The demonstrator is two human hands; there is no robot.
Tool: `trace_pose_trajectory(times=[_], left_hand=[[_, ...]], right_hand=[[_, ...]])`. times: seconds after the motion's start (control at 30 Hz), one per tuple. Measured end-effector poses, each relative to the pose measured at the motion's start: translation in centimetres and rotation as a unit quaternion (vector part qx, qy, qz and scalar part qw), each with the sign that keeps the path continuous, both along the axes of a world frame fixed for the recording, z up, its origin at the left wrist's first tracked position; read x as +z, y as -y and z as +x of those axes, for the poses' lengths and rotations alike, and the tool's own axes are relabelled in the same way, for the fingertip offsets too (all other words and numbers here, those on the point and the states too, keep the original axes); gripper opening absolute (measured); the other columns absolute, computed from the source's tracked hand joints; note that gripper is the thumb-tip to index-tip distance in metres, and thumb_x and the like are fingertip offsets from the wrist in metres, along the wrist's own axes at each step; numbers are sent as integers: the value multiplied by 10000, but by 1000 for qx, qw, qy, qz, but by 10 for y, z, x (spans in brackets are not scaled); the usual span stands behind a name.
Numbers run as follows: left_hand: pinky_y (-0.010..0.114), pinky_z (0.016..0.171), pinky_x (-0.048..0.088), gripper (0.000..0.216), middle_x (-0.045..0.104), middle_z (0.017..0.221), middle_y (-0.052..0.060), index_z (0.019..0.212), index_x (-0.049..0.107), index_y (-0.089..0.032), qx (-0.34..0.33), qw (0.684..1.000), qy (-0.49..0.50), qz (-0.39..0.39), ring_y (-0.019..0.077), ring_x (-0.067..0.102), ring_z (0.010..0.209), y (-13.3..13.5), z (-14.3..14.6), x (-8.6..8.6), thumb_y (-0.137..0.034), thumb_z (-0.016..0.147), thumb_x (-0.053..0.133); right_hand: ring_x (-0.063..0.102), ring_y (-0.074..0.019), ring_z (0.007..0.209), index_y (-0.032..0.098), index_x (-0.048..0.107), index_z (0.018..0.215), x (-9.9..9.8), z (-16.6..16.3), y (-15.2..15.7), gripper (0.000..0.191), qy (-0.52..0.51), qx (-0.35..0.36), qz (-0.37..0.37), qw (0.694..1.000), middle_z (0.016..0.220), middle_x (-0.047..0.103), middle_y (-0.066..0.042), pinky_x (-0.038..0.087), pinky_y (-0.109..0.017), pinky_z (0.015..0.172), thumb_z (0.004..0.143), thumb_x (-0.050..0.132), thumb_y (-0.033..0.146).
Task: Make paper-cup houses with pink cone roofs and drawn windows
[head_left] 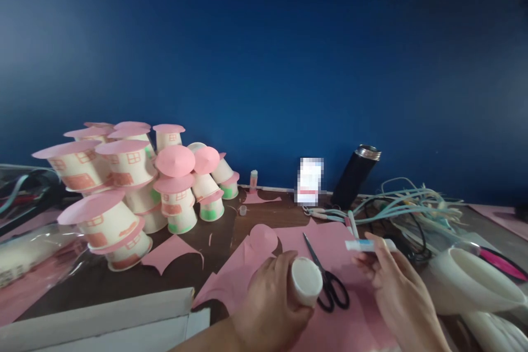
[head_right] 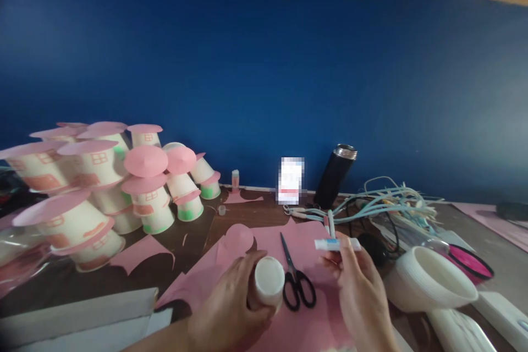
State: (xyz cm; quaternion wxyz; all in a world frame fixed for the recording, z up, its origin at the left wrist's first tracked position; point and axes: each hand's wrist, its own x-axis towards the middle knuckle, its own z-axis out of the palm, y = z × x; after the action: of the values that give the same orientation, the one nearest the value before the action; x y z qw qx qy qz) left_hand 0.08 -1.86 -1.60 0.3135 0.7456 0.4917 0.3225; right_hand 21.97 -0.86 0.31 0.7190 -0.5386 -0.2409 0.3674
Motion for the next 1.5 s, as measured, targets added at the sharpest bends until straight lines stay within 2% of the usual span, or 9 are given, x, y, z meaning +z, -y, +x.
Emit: trace_pose_trajectory(times=[0.5, 0.67, 0.87, 0.97, 1.13, 1.23, 1.3, 1.4, 1.5], left_hand=[[478, 1070, 382, 741, 565, 1317, 144, 1294, 495, -177, -34, 996, -1, -85, 337, 496, 1225, -3, -5, 16, -224, 586, 708], [490, 1073, 379, 786, 542, 1346, 149, 1326, 473, -178, -39, 995, -1, -94, 342, 474, 1253, -5, -6, 15, -251, 600, 766], [568, 1093, 335, 1030, 463, 1411, 202, 1400, 370, -157, -71, 994, 57, -62, 407, 405, 1310, -3, -12, 11, -569, 567, 817], [522, 1027, 414, 805, 507, 1338, 160, 1369, 392, -210, -54, 991, 118, 13, 348, 487, 1225, -6, -19, 16, -629, 736, 657], [385, 859, 483, 293, 606, 1016, 69, 1156, 525, -228, 119, 979, 96, 132, 215, 581, 929, -27, -38, 38, -406, 927, 481], [374, 849, 483, 177, 638, 947, 43, 978, 623, -231, 42, 995, -25, 87, 214, 606, 898, -38, -51, 49, -348, 902, 513], [386, 893, 488, 290, 657, 1070, 45, 1033, 657, -251, -59, 995, -79, -4, 251, 615, 1004, -40, -59, 51, -410, 791, 665], [484, 1053, 407, 879, 543, 1377, 101, 1340, 524, -245, -150, 976, -121, -97, 363, 471, 1281, -39, -62, 45, -484, 551, 829], [583, 1128, 271, 1127, 372, 1529, 189, 1470, 346, -152, -170, 970, -147, -97, 423, 280, 1408, -36, -50, 30, -502, 514, 830]], right_hand=[[721, -159, 553, 152, 659, 764, -24, 31, -20, 156, -123, 21, -25, 992, 657, 743, -25, 633, -220, 529, 683, 790, 179], [695, -128, 603, 138, 649, 837, -31, 35, -23, 74, -142, 0, -56, 988, 737, 719, -5, 606, -249, 570, 856, 689, 196], [679, -111, 630, 131, 635, 938, -36, 40, -27, 74, -138, -4, -68, 988, 786, 687, 16, 590, -273, 607, 950, 591, 189], [670, -103, 581, 114, 644, 899, -33, 38, -25, 94, -135, 0, -64, 989, 753, 704, -4, 591, -248, 561, 928, 615, 199], [659, -128, 489, 159, 636, 770, -17, 26, -19, 277, -106, -5, -11, 994, 593, 696, 13, 580, -207, 441, 663, 849, 300], [657, -81, 543, 179, 659, 799, -3, 12, -13, 438, -77, -10, 32, 996, 626, 686, 71, 602, -159, 563, 508, 932, 361], [649, -78, 559, 164, 687, 840, 7, 0, -7, 469, -57, 22, 39, 997, 671, 696, 53, 593, -153, 573, 510, 932, 389], [666, -120, 596, 165, 694, 879, 19, -18, 7, 427, -15, 82, 35, 996, 699, 704, 18, 585, -189, 576, 595, 893, 415], [684, -157, 691, 192, 663, 960, 29, -35, 23, 309, 234, 200, -1, 951, 742, 700, -6, 561, -212, 609, 830, 693, 471]])
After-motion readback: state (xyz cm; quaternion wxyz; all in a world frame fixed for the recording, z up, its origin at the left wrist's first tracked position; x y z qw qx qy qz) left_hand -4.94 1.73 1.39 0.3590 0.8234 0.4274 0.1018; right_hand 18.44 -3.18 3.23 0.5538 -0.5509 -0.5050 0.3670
